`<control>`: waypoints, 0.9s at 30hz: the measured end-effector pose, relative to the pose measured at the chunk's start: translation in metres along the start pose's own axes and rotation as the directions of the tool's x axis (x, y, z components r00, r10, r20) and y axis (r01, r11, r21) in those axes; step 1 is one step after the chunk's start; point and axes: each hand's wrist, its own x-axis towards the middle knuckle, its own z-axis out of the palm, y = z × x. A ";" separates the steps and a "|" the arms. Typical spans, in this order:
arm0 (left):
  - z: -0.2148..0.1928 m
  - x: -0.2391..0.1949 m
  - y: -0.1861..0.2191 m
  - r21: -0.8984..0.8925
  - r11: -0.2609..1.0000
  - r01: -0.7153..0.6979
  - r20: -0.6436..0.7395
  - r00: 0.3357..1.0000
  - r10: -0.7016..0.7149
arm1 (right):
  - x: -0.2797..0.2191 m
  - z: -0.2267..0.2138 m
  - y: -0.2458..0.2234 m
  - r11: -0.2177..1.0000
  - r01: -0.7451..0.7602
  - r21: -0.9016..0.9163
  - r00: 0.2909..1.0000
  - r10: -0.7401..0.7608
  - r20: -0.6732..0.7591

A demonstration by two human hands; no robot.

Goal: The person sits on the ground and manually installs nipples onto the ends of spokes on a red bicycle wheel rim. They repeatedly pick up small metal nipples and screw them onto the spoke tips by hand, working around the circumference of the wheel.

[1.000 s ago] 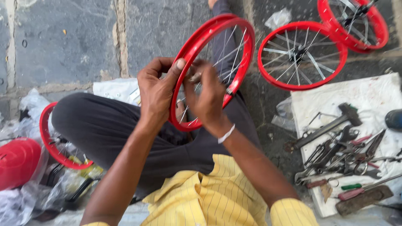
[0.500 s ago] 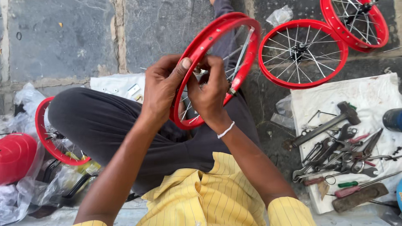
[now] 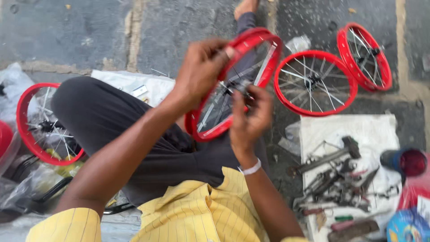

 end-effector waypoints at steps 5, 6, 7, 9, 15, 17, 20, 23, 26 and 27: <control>-0.003 -0.043 -0.032 -0.239 0.971 0.011 -0.036 0.999 -0.020 | -0.002 -0.016 -0.016 0.956 0.190 -0.224 0.973 -0.153 0.173; -0.003 -0.046 -0.034 -0.213 0.976 -0.050 -0.057 0.998 0.038 | 0.002 -0.016 -0.017 0.957 0.182 -0.226 0.969 -0.135 0.207; -0.003 -0.048 -0.035 -0.187 0.976 -0.111 -0.076 0.992 0.098 | 0.003 -0.016 -0.020 0.958 0.173 -0.228 0.964 -0.117 0.241; -0.007 -0.049 -0.035 -0.171 0.978 -0.119 -0.080 0.991 0.107 | 0.011 -0.010 -0.023 0.969 0.145 -0.198 0.946 -0.077 0.315; -0.016 -0.057 -0.047 -0.144 0.989 -0.028 -0.125 0.992 0.010 | 0.030 -0.009 -0.031 0.979 -0.178 0.100 0.818 0.090 0.568; -0.017 -0.060 -0.052 -0.163 0.986 0.018 -0.123 0.992 -0.038 | 0.027 -0.012 -0.030 0.979 -0.161 0.125 0.786 0.051 0.616; -0.019 -0.063 -0.051 -0.154 0.987 0.031 -0.149 0.987 -0.055 | 0.018 -0.006 -0.029 0.971 0.087 -0.224 0.875 0.033 0.482; -0.014 -0.064 -0.045 -0.169 0.983 -0.070 -0.142 0.989 0.046 | 0.007 -0.002 -0.030 0.930 0.181 -0.320 0.924 -0.050 0.378; -0.010 -0.068 -0.041 -0.153 0.985 -0.078 -0.166 0.985 0.052 | 0.000 -0.007 -0.035 0.925 0.243 -0.292 0.927 -0.133 0.350; -0.011 -0.070 -0.041 -0.151 0.986 -0.070 -0.178 0.983 0.043 | 0.001 -0.009 -0.035 0.952 0.209 -0.225 0.914 -0.108 0.391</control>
